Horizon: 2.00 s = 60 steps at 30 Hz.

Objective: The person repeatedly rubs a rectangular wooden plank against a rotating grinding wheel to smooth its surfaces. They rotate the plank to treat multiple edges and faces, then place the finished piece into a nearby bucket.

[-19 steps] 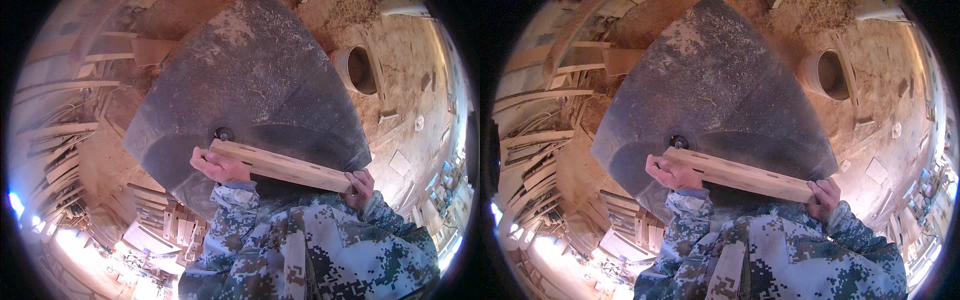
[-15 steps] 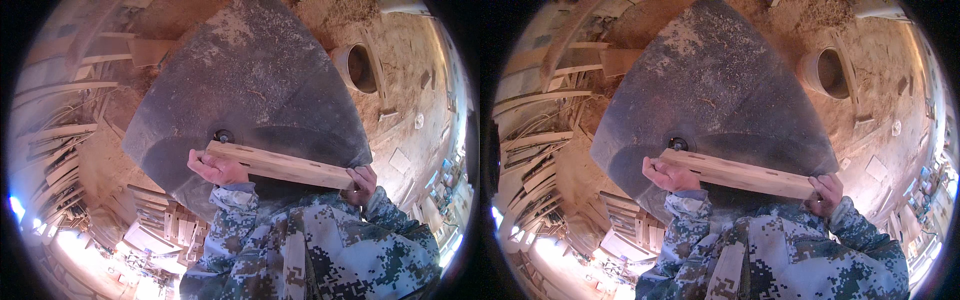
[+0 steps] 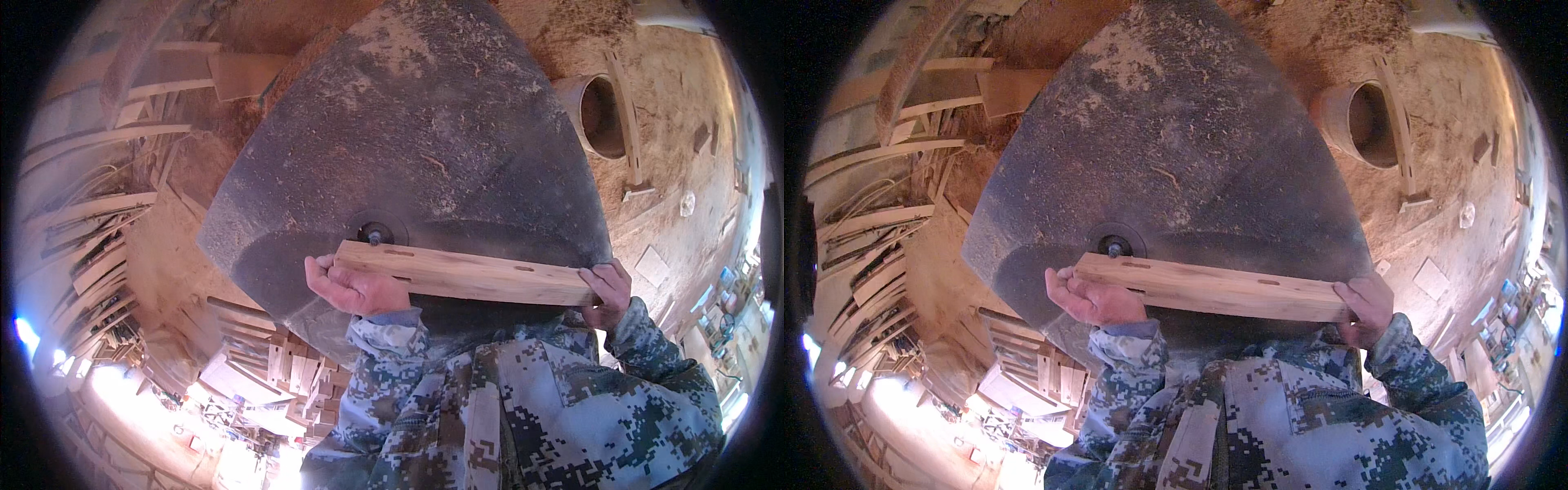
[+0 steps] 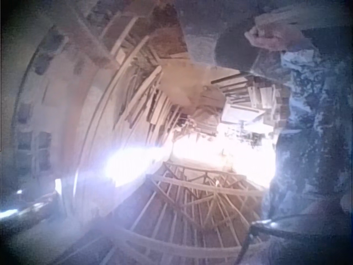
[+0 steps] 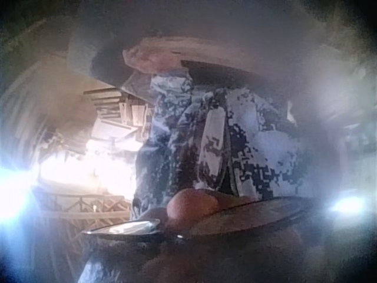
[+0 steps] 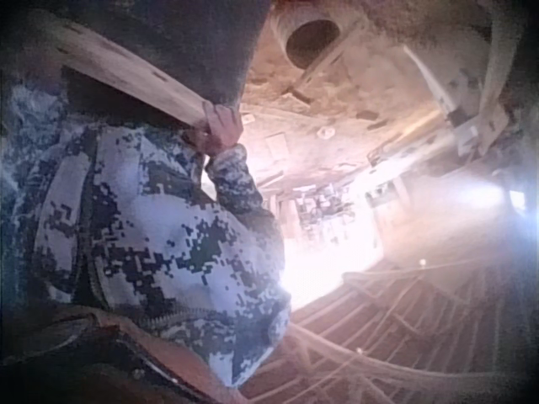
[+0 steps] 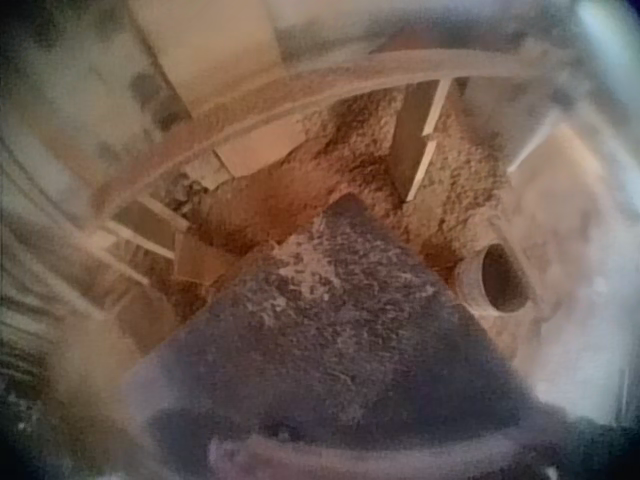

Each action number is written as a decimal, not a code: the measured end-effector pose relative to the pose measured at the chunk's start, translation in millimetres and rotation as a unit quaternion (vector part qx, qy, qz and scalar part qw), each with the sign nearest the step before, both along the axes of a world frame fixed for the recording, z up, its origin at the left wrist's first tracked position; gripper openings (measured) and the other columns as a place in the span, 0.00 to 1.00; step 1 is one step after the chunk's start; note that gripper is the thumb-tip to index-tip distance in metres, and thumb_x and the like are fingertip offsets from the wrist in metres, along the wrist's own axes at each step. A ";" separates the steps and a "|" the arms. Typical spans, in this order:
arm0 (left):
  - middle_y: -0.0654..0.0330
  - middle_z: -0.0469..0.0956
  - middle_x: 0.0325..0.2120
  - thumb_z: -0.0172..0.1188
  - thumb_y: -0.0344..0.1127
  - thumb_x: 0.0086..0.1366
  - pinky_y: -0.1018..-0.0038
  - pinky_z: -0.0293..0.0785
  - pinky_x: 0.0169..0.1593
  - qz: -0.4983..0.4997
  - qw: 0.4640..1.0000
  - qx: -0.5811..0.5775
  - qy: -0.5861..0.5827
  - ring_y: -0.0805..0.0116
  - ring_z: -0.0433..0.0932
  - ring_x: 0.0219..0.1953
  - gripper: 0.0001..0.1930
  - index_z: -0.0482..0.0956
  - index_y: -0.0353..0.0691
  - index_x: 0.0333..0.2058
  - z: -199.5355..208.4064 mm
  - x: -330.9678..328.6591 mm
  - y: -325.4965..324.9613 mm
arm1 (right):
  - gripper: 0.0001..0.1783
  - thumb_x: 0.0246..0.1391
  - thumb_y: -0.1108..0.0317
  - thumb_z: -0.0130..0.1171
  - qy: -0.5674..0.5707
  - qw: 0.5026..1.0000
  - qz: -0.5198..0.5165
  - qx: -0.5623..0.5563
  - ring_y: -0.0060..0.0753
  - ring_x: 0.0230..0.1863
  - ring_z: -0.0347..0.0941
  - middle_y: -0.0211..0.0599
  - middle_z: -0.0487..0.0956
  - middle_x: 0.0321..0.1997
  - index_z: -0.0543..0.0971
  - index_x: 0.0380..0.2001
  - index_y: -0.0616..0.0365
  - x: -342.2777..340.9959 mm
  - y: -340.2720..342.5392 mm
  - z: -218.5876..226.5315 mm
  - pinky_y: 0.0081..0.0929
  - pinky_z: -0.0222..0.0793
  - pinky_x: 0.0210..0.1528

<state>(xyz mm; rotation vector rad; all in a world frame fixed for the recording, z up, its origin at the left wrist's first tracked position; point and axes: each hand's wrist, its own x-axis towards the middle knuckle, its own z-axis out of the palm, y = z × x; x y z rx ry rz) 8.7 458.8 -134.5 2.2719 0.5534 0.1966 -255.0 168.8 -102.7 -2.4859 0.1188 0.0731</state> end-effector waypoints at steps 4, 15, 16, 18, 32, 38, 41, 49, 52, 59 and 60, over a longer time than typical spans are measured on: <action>0.52 0.73 0.50 0.35 0.36 0.84 0.64 0.76 0.57 -0.012 1.000 0.018 -0.021 0.61 0.75 0.50 0.22 0.60 0.32 0.69 -3.1 -0.2 3.1 | 0.33 0.31 0.72 0.67 0.006 1.000 0.012 0.000 0.54 0.35 0.76 0.46 0.79 0.39 0.83 0.49 0.63 7.9 -7.1 1.8 0.47 0.73 0.37; 0.53 0.74 0.49 0.36 0.38 0.84 0.67 0.76 0.56 0.012 0.999 -0.018 -0.039 0.62 0.75 0.50 0.23 0.62 0.31 0.69 -7.5 0.0 7.2 | 0.31 0.33 0.70 0.71 0.003 0.999 0.035 -0.019 0.50 0.36 0.76 0.44 0.79 0.40 0.83 0.47 0.64 20.4 -17.8 -0.4 0.45 0.74 0.38; 0.53 0.73 0.48 0.37 0.40 0.85 0.68 0.77 0.54 0.001 0.998 -0.019 -0.054 0.63 0.75 0.49 0.23 0.62 0.30 0.68 -7.7 -0.6 8.3 | 0.31 0.32 0.69 0.70 -0.005 0.999 0.032 -0.019 0.50 0.35 0.75 0.44 0.78 0.39 0.83 0.48 0.62 20.3 -17.3 -0.9 0.45 0.73 0.37; 0.53 0.74 0.48 0.37 0.38 0.84 0.68 0.76 0.56 0.019 0.998 -0.038 -0.048 0.63 0.75 0.49 0.22 0.62 0.30 0.68 -10.1 -1.1 9.7 | 0.32 0.31 0.67 0.68 -0.016 0.999 0.026 -0.017 0.52 0.33 0.74 0.44 0.77 0.38 0.83 0.48 0.60 20.6 -17.7 -2.9 0.47 0.72 0.34; 0.57 0.76 0.46 0.64 0.32 0.73 0.71 0.75 0.55 0.103 0.983 -0.151 -0.020 0.67 0.76 0.48 0.33 0.62 0.26 0.71 -2.2 17.0 25.2 | 0.34 0.34 0.63 0.68 0.005 0.998 0.049 -0.035 0.54 0.40 0.76 0.47 0.80 0.44 0.83 0.51 0.64 30.4 -2.2 0.3 0.49 0.77 0.43; 0.57 0.76 0.44 0.64 0.29 0.71 0.73 0.77 0.52 0.107 0.985 -0.132 -0.023 0.67 0.76 0.46 0.33 0.63 0.26 0.71 0.4 22.3 26.6 | 0.32 0.37 0.63 0.66 -0.003 0.999 0.012 -0.053 0.54 0.40 0.76 0.48 0.80 0.44 0.83 0.50 0.65 36.8 9.3 9.2 0.50 0.76 0.44; 0.56 0.77 0.45 0.64 0.29 0.70 0.72 0.76 0.55 0.118 0.986 -0.116 -0.003 0.66 0.76 0.48 0.33 0.63 0.26 0.71 3.2 22.1 28.3 | 0.32 0.36 0.62 0.67 -0.023 0.999 0.012 -0.046 0.53 0.40 0.76 0.48 0.80 0.44 0.83 0.49 0.65 38.7 10.4 10.3 0.49 0.76 0.44; 0.57 0.77 0.46 0.64 0.30 0.71 0.72 0.75 0.56 0.114 0.987 -0.109 -0.012 0.66 0.76 0.48 0.33 0.64 0.27 0.71 4.4 28.9 33.7 | 0.34 0.28 0.67 0.68 -0.039 0.998 0.006 -0.056 0.53 0.40 0.77 0.46 0.80 0.43 0.84 0.48 0.64 43.8 12.8 8.3 0.47 0.77 0.42; 0.58 0.77 0.45 0.64 0.29 0.71 0.74 0.76 0.53 0.125 0.983 -0.132 -0.021 0.68 0.75 0.46 0.33 0.64 0.27 0.71 4.0 28.6 34.0 | 0.35 0.28 0.67 0.67 -0.040 0.998 0.006 -0.057 0.53 0.40 0.77 0.46 0.80 0.43 0.84 0.48 0.64 45.0 14.4 9.2 0.48 0.77 0.41; 0.59 0.77 0.43 0.63 0.28 0.72 0.76 0.75 0.50 0.108 0.986 -0.119 -0.047 0.71 0.75 0.43 0.33 0.63 0.25 0.71 7.2 31.0 32.6 | 0.32 0.37 0.63 0.73 -0.022 0.999 0.029 -0.023 0.53 0.40 0.77 0.46 0.80 0.44 0.84 0.50 0.63 51.6 13.1 22.3 0.48 0.76 0.42; 0.59 0.77 0.43 0.62 0.28 0.72 0.76 0.75 0.50 0.114 0.986 -0.113 -0.042 0.71 0.75 0.43 0.33 0.62 0.25 0.71 7.8 30.9 32.6 | 0.31 0.39 0.62 0.73 -0.026 0.999 0.028 -0.009 0.53 0.40 0.77 0.46 0.80 0.44 0.83 0.50 0.63 52.5 12.7 23.6 0.47 0.76 0.42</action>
